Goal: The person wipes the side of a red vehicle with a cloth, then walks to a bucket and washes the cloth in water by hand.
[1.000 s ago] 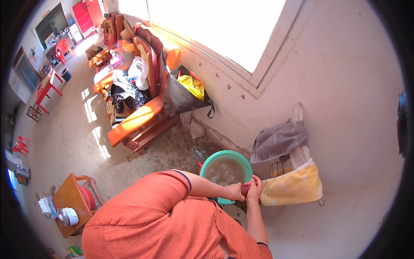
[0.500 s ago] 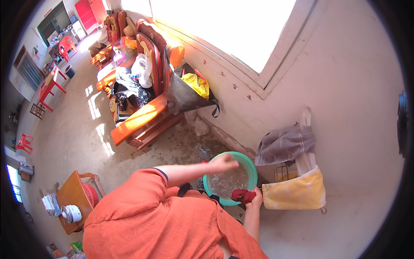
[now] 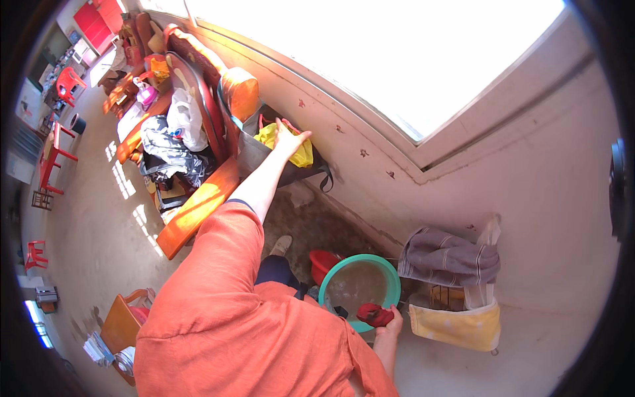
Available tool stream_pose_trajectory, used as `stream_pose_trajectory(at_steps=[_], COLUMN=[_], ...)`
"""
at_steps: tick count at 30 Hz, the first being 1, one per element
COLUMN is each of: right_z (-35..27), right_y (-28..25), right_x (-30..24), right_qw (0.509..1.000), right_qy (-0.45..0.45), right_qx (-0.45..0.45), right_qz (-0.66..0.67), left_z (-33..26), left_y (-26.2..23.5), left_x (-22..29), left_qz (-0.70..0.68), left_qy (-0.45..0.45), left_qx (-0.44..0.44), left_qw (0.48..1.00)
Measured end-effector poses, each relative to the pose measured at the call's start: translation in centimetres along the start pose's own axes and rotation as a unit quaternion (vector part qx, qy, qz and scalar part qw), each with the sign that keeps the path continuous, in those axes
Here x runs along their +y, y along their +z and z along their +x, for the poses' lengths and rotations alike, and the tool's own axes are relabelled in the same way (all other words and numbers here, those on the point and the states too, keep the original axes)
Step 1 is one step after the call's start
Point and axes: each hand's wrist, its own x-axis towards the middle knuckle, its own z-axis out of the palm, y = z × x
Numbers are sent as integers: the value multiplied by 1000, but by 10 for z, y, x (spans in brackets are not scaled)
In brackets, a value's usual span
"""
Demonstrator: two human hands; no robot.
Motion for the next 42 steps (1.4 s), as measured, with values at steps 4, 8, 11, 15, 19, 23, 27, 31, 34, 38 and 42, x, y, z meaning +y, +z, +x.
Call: stream_pose_trajectory(at_steps=[4,8,11,15,19,23,27,31,34,38,42], right_z=[-11,-20,-22,-23,-20,-12,-24,-8,0,-1,4], right_y=[36,51,60,65,72,88,105,88,86,112,114], right_x=[10,16,17,16,13,4,0,1,1,3,4], right_qw=[998,997,996,993,993,995,992,993,992,994,996], right_qy=[-5,-27,-38,-55,-47,-40,-41,-46,-39,-18,-17], right_qx=[56,69,76,88,93,93,117,107,116,100,92], right_qz=[12,29,32,57,53,14,-2,-4,-11,-28,-12], left_z=[11,-19,-14,3,-12,-130,-185,-104,-20,29,11], left_y=[45,-3,-47,-62,-5,58,15,-44,-104,-110,-89], left_x=[-47,-35,-12,40,55,53,57,4,-19,-90,-44], left_qz=[63,187,274,169,58,-151,-120,-16,56,16,-321], left_qy=[15,155,327,337,93,145,219,292,337,191,-20], left_qx=[-91,-173,-107,12,-263,-541,-666,-369,-142,-195,-326], left_qw=[994,955,898,926,959,815,703,882,929,962,889])
